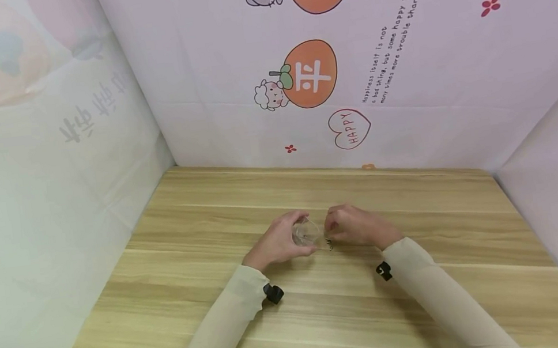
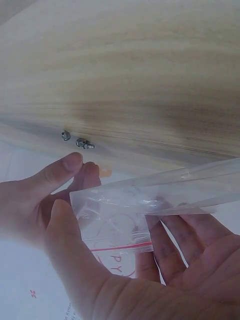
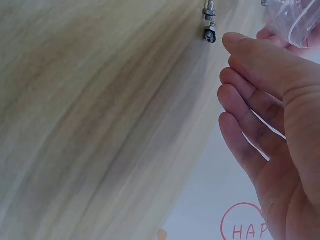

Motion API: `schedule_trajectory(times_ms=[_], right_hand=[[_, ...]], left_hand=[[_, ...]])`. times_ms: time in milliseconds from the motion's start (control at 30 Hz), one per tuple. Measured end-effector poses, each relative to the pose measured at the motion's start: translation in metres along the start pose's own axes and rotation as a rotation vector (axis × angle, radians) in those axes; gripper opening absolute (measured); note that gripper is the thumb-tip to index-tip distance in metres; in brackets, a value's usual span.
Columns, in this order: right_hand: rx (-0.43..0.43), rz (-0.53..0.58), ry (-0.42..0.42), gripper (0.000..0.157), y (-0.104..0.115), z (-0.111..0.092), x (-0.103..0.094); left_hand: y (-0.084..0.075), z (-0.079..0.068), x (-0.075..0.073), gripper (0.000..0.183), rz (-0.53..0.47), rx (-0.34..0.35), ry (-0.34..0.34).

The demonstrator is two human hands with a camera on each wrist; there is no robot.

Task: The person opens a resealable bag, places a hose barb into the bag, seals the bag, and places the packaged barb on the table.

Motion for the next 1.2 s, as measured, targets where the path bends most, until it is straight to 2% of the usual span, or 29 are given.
schedule_trajectory(times_ms=[233, 567, 867, 1200], right_hand=[[-0.018, 0.000, 0.010, 0.005, 0.002, 0.001, 0.003], [0.015, -0.008, 0.023, 0.005, -0.002, 0.003, 0.007], [-0.015, 0.017, 0.055, 0.005, 0.000, 0.002, 0.013], [0.012, 0.018, 0.062, 0.005, -0.002, 0.000, 0.014]], left_hand=[[0.000, 0.000, -0.001, 0.085, 0.002, -0.001, 0.000], [-0.001, 0.000, -0.003, 0.085, -0.013, -0.007, -0.003], [-0.001, -0.001, -0.004, 0.085, 0.001, -0.008, -0.012], [0.000, -0.001, -0.005, 0.086, -0.004, -0.009, -0.011]])
Point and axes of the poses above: each hand's wrist, its own z-axis towards the middle knuckle, its own x-axis out of the palm, y = z × x, the point moved 9 cm from there along z, towards the middle knuckle, and after that the axes turned 7 degrees about -y, right-handed, at the moved point
